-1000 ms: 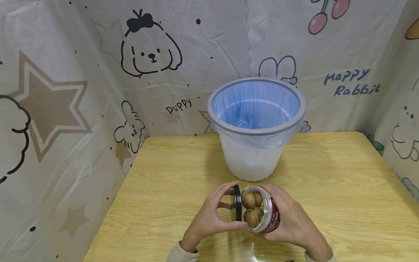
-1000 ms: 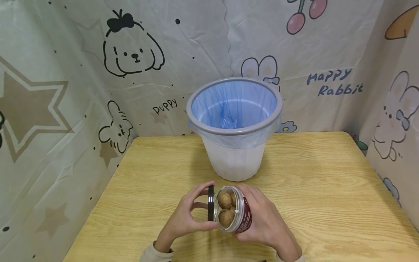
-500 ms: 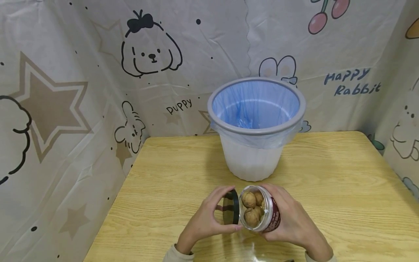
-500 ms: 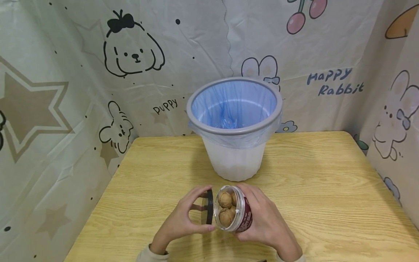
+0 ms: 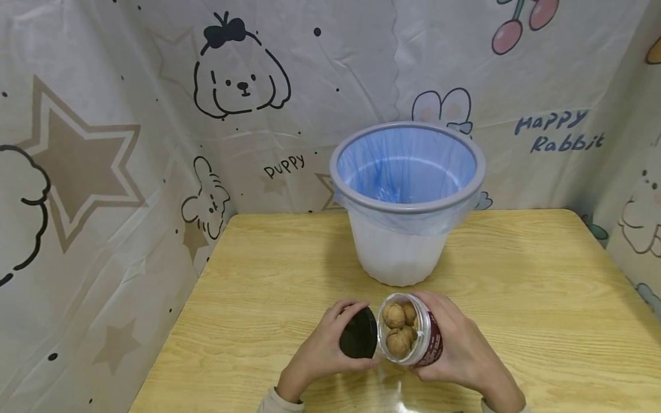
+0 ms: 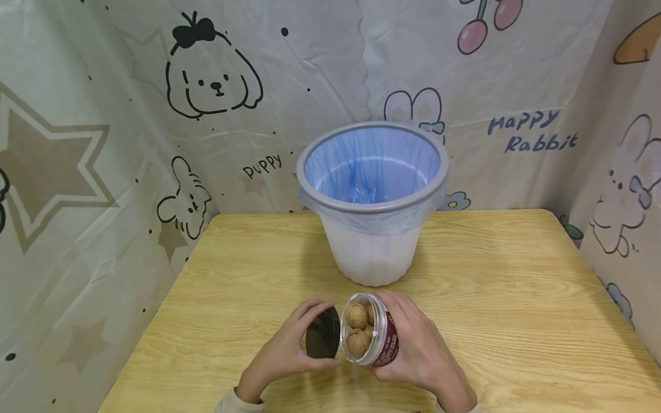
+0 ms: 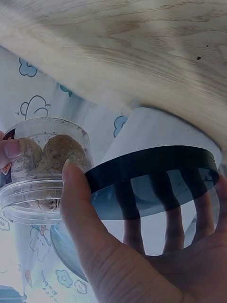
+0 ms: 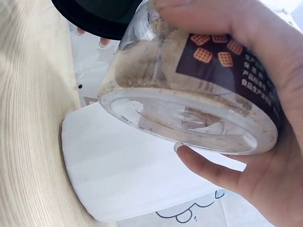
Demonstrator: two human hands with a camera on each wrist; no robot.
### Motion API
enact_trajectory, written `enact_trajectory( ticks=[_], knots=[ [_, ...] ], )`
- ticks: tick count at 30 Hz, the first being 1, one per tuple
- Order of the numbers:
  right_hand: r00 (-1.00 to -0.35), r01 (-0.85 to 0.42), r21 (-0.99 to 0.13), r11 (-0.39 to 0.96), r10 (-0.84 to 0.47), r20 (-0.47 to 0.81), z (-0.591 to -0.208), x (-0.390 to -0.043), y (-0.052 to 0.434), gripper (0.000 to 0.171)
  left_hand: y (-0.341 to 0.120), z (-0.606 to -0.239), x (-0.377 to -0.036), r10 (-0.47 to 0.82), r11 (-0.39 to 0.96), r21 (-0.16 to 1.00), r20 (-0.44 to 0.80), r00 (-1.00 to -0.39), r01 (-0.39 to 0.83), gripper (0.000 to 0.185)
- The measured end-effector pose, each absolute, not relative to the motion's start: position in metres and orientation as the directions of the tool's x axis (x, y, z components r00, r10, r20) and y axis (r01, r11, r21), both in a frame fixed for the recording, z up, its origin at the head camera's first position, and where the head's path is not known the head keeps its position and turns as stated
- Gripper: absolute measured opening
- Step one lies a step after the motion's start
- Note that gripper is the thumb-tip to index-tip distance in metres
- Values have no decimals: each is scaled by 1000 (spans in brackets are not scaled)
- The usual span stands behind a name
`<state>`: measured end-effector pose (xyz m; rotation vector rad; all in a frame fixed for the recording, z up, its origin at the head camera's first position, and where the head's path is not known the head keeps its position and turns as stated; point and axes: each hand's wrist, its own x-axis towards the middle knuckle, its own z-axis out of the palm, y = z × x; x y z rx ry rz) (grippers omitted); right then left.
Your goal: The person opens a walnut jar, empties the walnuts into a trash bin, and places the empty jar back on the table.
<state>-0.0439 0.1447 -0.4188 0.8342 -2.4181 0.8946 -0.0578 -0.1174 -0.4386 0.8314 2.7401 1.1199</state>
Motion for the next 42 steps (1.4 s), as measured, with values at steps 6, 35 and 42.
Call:
enact_trajectory(
  ticks=[6, 35, 42],
  knots=[
    [-730, -659, -434, 615, -382, 566, -420, -45, 146, 111, -119, -442, -60, 494, 608, 652, 135, -859, 453, 92],
    [-751, -636, -438, 635, -378, 541, -421, -47, 148, 111, -116, -485, -68, 482, 704, 572, 52, -875, 421, 91],
    [-756, -630, -443, 638, -373, 537, -422, -46, 148, 111, -116, -490, -69, 472, 694, 610, 15, -881, 382, 89]
  ],
)
